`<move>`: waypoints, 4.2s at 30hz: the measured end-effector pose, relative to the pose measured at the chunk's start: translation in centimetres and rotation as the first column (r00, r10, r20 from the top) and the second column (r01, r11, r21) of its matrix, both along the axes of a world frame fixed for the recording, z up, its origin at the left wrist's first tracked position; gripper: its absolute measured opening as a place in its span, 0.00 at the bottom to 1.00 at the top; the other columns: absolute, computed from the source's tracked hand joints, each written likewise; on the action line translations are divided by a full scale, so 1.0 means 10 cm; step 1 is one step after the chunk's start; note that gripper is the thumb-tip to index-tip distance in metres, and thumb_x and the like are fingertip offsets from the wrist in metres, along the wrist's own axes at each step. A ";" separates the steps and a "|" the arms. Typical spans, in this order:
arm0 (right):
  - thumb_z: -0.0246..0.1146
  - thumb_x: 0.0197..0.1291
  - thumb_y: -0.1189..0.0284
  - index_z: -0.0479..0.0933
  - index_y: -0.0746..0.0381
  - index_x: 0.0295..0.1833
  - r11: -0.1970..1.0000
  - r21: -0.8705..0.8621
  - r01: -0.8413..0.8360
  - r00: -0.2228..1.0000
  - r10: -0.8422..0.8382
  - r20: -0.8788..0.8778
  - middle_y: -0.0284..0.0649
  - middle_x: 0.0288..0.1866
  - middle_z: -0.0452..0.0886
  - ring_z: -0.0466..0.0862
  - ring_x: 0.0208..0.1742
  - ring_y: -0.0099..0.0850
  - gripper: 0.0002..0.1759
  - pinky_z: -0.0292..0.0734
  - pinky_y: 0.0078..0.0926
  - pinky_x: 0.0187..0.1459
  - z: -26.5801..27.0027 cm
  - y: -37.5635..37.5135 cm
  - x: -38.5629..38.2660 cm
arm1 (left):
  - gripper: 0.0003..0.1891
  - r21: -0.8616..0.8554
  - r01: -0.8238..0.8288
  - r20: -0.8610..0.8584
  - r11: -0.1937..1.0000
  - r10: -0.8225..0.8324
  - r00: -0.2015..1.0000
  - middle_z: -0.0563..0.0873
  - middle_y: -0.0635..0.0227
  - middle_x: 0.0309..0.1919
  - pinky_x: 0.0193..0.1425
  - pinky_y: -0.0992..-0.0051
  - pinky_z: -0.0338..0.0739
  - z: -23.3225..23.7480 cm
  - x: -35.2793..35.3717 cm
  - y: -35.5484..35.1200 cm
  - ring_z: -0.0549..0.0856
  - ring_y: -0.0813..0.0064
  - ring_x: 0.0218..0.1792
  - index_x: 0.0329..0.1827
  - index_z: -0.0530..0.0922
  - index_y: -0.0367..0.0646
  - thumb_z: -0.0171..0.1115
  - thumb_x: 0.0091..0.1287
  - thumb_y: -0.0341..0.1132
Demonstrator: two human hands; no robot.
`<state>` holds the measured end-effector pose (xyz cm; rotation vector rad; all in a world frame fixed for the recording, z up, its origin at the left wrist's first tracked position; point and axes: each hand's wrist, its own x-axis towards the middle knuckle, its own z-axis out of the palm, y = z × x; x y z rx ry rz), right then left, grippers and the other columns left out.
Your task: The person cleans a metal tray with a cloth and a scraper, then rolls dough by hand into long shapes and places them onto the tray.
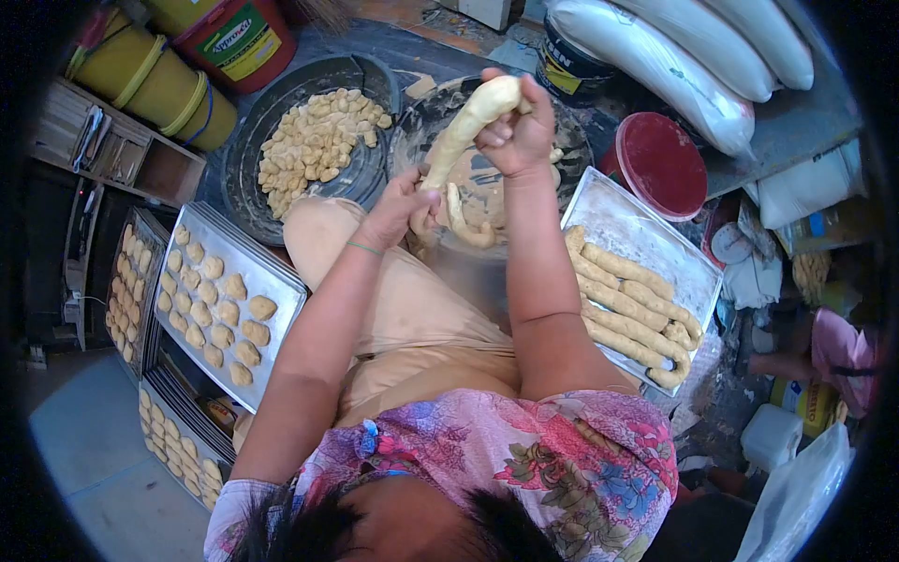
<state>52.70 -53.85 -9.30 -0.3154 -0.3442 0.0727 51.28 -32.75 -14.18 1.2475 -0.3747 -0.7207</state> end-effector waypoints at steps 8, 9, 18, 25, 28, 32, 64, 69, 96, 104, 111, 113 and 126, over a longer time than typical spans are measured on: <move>0.60 0.62 0.58 0.68 0.61 0.59 0.843 -0.535 0.057 0.882 -0.293 -0.368 0.39 0.39 0.74 0.74 0.36 0.28 0.25 0.73 0.26 0.34 -0.96 0.34 0.54 | 0.29 -0.102 -0.187 -0.227 0.977 0.160 0.961 0.73 0.72 0.23 0.27 0.80 0.68 -0.12 0.20 0.11 0.70 0.81 0.18 0.58 0.68 0.42 0.36 0.72 0.58; 0.60 0.62 0.59 0.67 0.61 0.60 0.849 -0.526 0.055 0.829 -0.332 -0.449 0.40 0.42 0.74 0.74 0.39 0.30 0.25 0.74 0.28 0.37 -1.21 0.34 0.63 | 0.29 -0.102 -0.244 -0.255 0.964 0.211 0.944 0.73 0.72 0.23 0.27 0.80 0.68 -0.15 0.24 0.11 0.70 0.81 0.19 0.58 0.68 0.42 0.36 0.72 0.58; 0.52 0.66 0.65 0.69 0.61 0.53 0.550 -0.660 -0.512 0.693 -0.189 -0.696 0.40 0.43 0.73 0.75 0.40 0.33 0.15 0.75 0.36 0.45 -3.72 1.00 1.00 | 0.37 -0.229 -0.430 -0.365 0.873 0.333 0.869 0.77 0.63 0.32 0.34 0.72 0.73 -0.11 0.43 0.17 0.77 0.72 0.27 0.59 0.65 0.41 0.33 0.67 0.68; 0.51 0.66 0.66 0.70 0.62 0.53 0.074 -0.777 -0.626 0.676 -0.445 -0.587 0.40 0.44 0.73 0.75 0.42 0.33 0.14 0.75 0.34 0.46 -4.14 1.06 1.18 | 0.48 -0.218 -0.402 -0.429 0.889 0.283 0.858 0.80 0.55 0.41 0.43 0.69 0.78 -0.17 0.64 0.16 0.82 0.65 0.39 0.63 0.62 0.36 0.29 0.60 0.75; 0.51 0.66 0.66 0.70 0.62 0.52 0.097 -0.732 -0.675 0.620 -0.463 -0.633 0.40 0.44 0.74 0.76 0.43 0.32 0.14 0.75 0.34 0.47 -4.27 1.09 1.02 | 0.48 -0.185 -0.401 -0.434 0.897 0.291 0.853 0.80 0.53 0.44 0.45 0.68 0.78 -0.15 0.72 0.14 0.82 0.63 0.43 0.64 0.61 0.36 0.29 0.60 0.75; 0.51 0.67 0.67 0.70 0.63 0.52 0.373 -0.625 -0.686 0.509 -0.369 -0.778 0.40 0.45 0.74 0.76 0.44 0.32 0.14 0.76 0.33 0.47 -4.17 1.36 0.68 | 0.48 -0.200 -0.402 -0.442 0.894 0.284 0.851 0.79 0.52 0.46 0.47 0.67 0.78 -0.21 0.78 0.11 0.82 0.62 0.45 0.65 0.59 0.37 0.29 0.60 0.75; 0.47 0.68 0.62 0.67 0.63 0.64 -0.393 -0.780 0.486 0.727 -0.314 0.611 0.56 0.66 0.66 0.65 0.67 0.49 0.24 0.60 0.36 0.65 -1.22 0.79 0.67 | 0.51 -0.151 -0.302 -0.430 0.941 0.213 0.877 0.51 0.62 0.74 0.72 0.65 0.51 -0.53 0.86 -0.39 0.54 0.64 0.72 0.75 0.45 0.47 0.40 0.58 0.75; 0.50 0.65 0.60 0.66 0.62 0.65 -0.720 -0.550 0.423 0.855 0.115 0.506 0.54 0.65 0.67 0.62 0.69 0.49 0.27 0.55 0.38 0.68 -2.07 0.69 -0.21 | 0.45 -0.277 -0.334 -0.367 0.901 0.222 0.903 0.65 0.61 0.67 0.71 0.70 0.52 -0.02 0.69 -0.35 0.63 0.68 0.67 0.71 0.56 0.39 0.42 0.63 0.69; 0.43 0.61 0.37 0.66 0.60 0.62 0.779 -0.576 0.247 0.946 -0.324 -0.032 0.41 0.53 0.74 0.76 0.48 0.29 0.40 0.73 0.29 0.50 -0.27 0.82 0.35 | 0.12 -0.151 -0.231 -0.058 0.961 0.225 0.973 0.75 0.74 0.21 0.22 0.81 0.73 0.84 0.67 -0.32 0.75 0.82 0.19 0.38 0.73 0.42 0.60 0.66 0.42; 0.69 0.50 0.57 0.79 0.64 0.42 -0.076 -0.997 0.032 0.996 0.082 0.026 0.40 0.31 0.83 0.80 0.30 0.28 0.22 0.75 0.28 0.37 -1.78 0.98 0.01 | 0.14 -0.759 -0.055 0.139 0.649 0.245 0.959 0.67 0.71 0.21 0.33 0.75 0.70 2.42 1.22 0.75 0.70 0.76 0.24 0.34 0.67 0.40 0.51 0.68 0.43; 0.67 0.53 0.61 0.77 0.62 0.48 0.141 -0.969 -0.202 0.977 -0.039 -0.209 0.35 0.31 0.80 0.78 0.31 0.25 0.20 0.74 0.25 0.38 -1.23 0.30 -0.06 | 0.18 -0.658 -0.398 0.183 0.639 0.649 0.738 0.65 0.67 0.24 0.36 0.68 0.67 2.45 1.20 1.40 0.66 0.73 0.27 0.36 0.64 0.41 0.41 0.72 0.49; 0.68 0.53 0.63 0.76 0.62 0.48 0.189 -0.971 -0.149 0.959 -0.211 -0.188 0.34 0.35 0.80 0.78 0.36 0.23 0.20 0.73 0.22 0.40 -0.56 -0.06 -0.31 | 0.18 -0.608 -0.424 0.120 0.671 0.606 0.786 0.65 0.67 0.24 0.38 0.69 0.68 2.19 1.09 1.29 0.66 0.72 0.28 0.37 0.65 0.40 0.42 0.72 0.48; 0.56 0.65 0.65 0.70 0.68 0.53 0.321 -0.580 0.748 0.360 -0.931 -0.051 0.49 0.45 0.79 0.77 0.36 0.30 0.18 0.77 0.28 0.38 -0.07 -3.30 -2.78 | 0.15 -0.025 -0.016 0.026 1.000 0.017 1.000 0.82 0.67 0.36 0.44 0.77 0.77 0.58 -0.51 -1.24 0.81 0.78 0.38 0.45 0.77 0.37 0.68 0.56 0.30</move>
